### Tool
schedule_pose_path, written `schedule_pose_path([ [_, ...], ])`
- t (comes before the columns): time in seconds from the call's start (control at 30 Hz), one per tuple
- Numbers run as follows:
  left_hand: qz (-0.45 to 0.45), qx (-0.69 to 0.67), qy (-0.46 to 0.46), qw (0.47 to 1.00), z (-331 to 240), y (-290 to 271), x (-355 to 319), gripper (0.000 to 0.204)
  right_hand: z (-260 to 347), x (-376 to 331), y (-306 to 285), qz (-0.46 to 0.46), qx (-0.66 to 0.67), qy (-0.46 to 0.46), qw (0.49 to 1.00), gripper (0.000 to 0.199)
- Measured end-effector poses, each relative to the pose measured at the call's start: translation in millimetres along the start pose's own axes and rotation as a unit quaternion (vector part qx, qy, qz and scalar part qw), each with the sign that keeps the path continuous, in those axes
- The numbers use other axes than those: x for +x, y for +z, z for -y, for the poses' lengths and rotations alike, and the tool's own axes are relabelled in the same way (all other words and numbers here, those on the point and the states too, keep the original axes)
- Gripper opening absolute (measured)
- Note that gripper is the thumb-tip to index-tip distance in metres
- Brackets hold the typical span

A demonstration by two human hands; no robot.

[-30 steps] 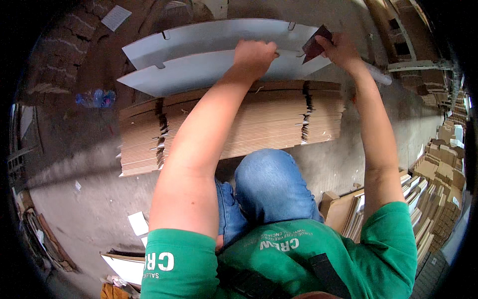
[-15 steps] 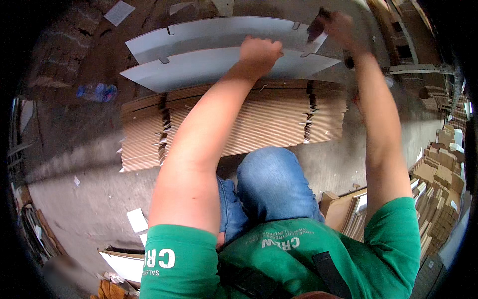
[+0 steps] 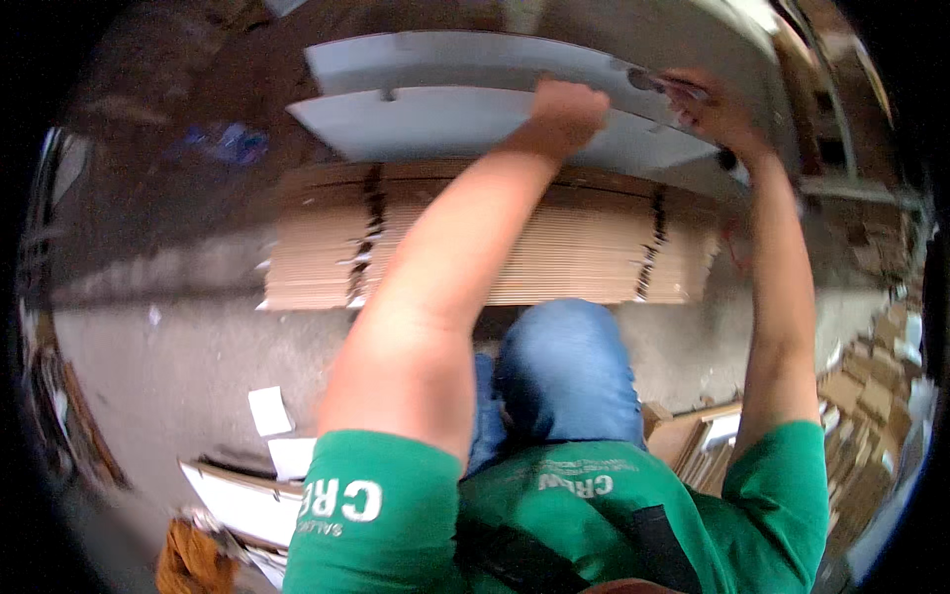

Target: The person sits on the floor in a workshop and sands the edges of white rectangular panels using a sanding block. They handle the panels one at a time, rubbing the sanding block along the edges and corners, then stacking the finished pieces. Another person is visible in the background handling similar materials.

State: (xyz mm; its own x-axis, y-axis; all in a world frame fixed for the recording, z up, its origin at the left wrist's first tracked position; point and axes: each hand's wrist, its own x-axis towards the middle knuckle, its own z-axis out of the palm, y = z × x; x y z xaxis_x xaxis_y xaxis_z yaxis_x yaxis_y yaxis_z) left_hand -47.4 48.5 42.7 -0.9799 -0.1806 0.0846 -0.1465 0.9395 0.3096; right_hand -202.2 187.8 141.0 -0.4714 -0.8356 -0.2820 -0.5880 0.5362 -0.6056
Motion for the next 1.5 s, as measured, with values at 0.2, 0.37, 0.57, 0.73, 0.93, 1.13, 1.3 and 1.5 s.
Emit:
schedule_pose_path([
  [0.2, -0.023, -0.092, -0.087, 0.992, 42, -18, -23, 0.034, 116, -6, 60, -0.032, 0.028, -0.186, 0.982, 0.029],
  [0.37, -0.242, -0.093, -0.055, 0.964, 51, -4, -27, 0.057, 181, 73, 130, -0.003, -0.042, -0.210, 0.977, 0.033],
  [0.57, -0.212, -0.201, -0.051, 0.955, 56, 11, -28, 0.055, 216, 138, 194, -0.095, -0.268, -0.235, 0.930, 0.028],
  [0.73, -0.258, -0.339, -0.022, 0.904, 59, 19, -31, 0.052, 223, 143, 206, 0.084, -0.358, -0.172, 0.914, 0.025],
  [0.93, -0.309, -0.289, 0.020, 0.906, 62, 12, -43, 0.044, 249, 73, 167, 0.059, -0.234, -0.220, 0.945, 0.023],
  [1.13, 0.032, -0.106, -0.048, 0.993, 64, -22, -40, 0.038, 254, 53, 105, -0.053, -0.061, -0.140, 0.987, 0.025],
  [1.3, -0.028, -0.071, -0.037, 0.996, 64, -15, -42, 0.045, 229, 89, 140, 0.019, -0.183, -0.364, 0.913, 0.023],
  [1.5, -0.234, -0.133, -0.030, 0.963, 66, 15, -33, 0.053, 223, 107, 180, 0.003, -0.535, -0.519, 0.667, 0.020],
])
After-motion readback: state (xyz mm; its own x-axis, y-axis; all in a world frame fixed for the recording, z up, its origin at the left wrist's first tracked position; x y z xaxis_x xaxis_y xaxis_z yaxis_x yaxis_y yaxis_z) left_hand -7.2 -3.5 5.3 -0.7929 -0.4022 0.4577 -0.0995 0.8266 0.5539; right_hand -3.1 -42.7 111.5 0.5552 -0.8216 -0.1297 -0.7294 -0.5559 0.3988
